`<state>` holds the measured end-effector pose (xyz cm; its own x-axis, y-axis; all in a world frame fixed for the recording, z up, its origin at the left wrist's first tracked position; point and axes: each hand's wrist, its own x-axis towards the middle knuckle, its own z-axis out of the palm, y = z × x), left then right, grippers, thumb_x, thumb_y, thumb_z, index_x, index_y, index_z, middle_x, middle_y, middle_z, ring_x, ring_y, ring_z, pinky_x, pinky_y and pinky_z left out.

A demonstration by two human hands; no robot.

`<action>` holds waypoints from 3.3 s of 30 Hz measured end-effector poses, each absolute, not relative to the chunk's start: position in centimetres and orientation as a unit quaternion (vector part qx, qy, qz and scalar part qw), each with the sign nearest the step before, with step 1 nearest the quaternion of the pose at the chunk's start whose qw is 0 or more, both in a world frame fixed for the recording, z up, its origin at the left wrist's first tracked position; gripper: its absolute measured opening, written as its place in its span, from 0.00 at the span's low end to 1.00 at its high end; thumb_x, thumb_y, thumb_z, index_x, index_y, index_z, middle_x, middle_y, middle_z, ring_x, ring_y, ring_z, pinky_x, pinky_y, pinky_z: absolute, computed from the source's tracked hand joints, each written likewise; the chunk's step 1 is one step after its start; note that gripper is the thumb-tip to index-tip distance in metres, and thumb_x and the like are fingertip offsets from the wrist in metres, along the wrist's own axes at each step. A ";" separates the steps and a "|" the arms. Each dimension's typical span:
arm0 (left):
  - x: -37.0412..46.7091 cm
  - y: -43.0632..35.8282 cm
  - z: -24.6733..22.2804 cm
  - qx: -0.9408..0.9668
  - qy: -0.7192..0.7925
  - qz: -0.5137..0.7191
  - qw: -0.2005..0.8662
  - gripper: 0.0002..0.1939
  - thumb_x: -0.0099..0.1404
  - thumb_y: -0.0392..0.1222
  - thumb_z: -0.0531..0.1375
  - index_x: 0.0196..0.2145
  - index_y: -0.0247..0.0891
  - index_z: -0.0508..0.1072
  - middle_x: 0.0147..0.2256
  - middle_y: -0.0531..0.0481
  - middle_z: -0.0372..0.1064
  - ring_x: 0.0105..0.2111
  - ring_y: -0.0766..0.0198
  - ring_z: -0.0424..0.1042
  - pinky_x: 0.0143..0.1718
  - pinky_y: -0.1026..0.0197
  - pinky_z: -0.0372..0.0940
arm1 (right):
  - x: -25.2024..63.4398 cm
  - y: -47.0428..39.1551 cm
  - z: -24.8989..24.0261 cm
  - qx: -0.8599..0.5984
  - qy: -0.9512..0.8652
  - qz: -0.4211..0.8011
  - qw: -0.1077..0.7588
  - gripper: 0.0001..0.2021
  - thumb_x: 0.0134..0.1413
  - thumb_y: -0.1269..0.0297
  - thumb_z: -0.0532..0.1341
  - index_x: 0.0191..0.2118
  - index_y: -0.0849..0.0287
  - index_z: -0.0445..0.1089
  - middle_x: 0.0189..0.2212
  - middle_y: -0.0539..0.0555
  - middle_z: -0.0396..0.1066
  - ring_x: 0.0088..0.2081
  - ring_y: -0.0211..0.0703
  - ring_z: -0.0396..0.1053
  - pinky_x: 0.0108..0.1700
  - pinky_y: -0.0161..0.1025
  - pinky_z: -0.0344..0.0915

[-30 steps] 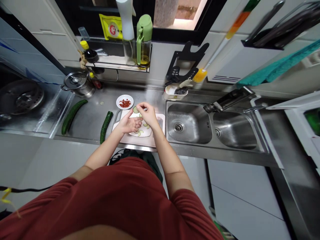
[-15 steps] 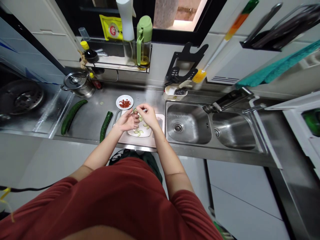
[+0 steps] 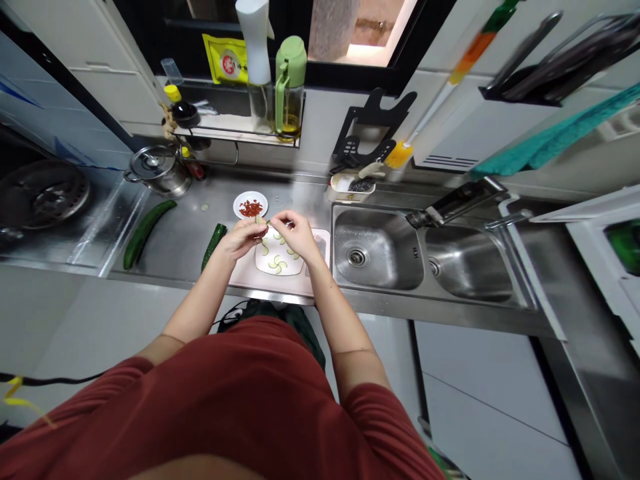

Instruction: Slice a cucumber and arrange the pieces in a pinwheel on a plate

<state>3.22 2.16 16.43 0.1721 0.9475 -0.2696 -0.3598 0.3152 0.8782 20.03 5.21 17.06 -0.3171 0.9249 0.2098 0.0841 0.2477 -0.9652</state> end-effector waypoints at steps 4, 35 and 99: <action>3.3 2.2 16.6 0.402 0.449 0.494 0.627 0.14 0.47 0.45 0.70 0.24 0.35 0.71 0.22 0.56 0.63 0.22 0.75 0.59 0.23 0.70 0.54 | 19.9 4.9 17.3 -0.374 -0.630 0.519 0.440 0.20 0.47 0.45 0.66 0.29 0.59 0.69 0.25 0.48 0.69 0.28 0.35 0.65 0.32 0.33 0.63; 3.3 2.5 13.6 0.544 0.607 0.480 0.325 0.11 0.51 0.46 0.66 0.29 0.37 0.76 0.27 0.53 0.71 0.23 0.71 0.61 0.28 0.66 0.58 | 19.1 5.6 15.1 -0.486 -0.618 0.471 0.398 0.16 0.46 0.50 0.64 0.27 0.60 0.68 0.18 0.45 0.64 0.21 0.33 0.60 0.23 0.31 0.56; -0.2 2.9 1.3 0.500 0.824 0.101 0.246 0.08 0.58 0.46 0.59 0.35 0.46 0.75 0.39 0.49 0.76 0.40 0.57 0.72 0.37 0.60 0.60 | 14.3 7.1 0.3 -0.563 -0.779 0.272 0.036 0.10 0.61 0.70 0.54 0.43 0.61 0.71 0.41 0.59 0.73 0.42 0.44 0.70 0.41 0.33 0.59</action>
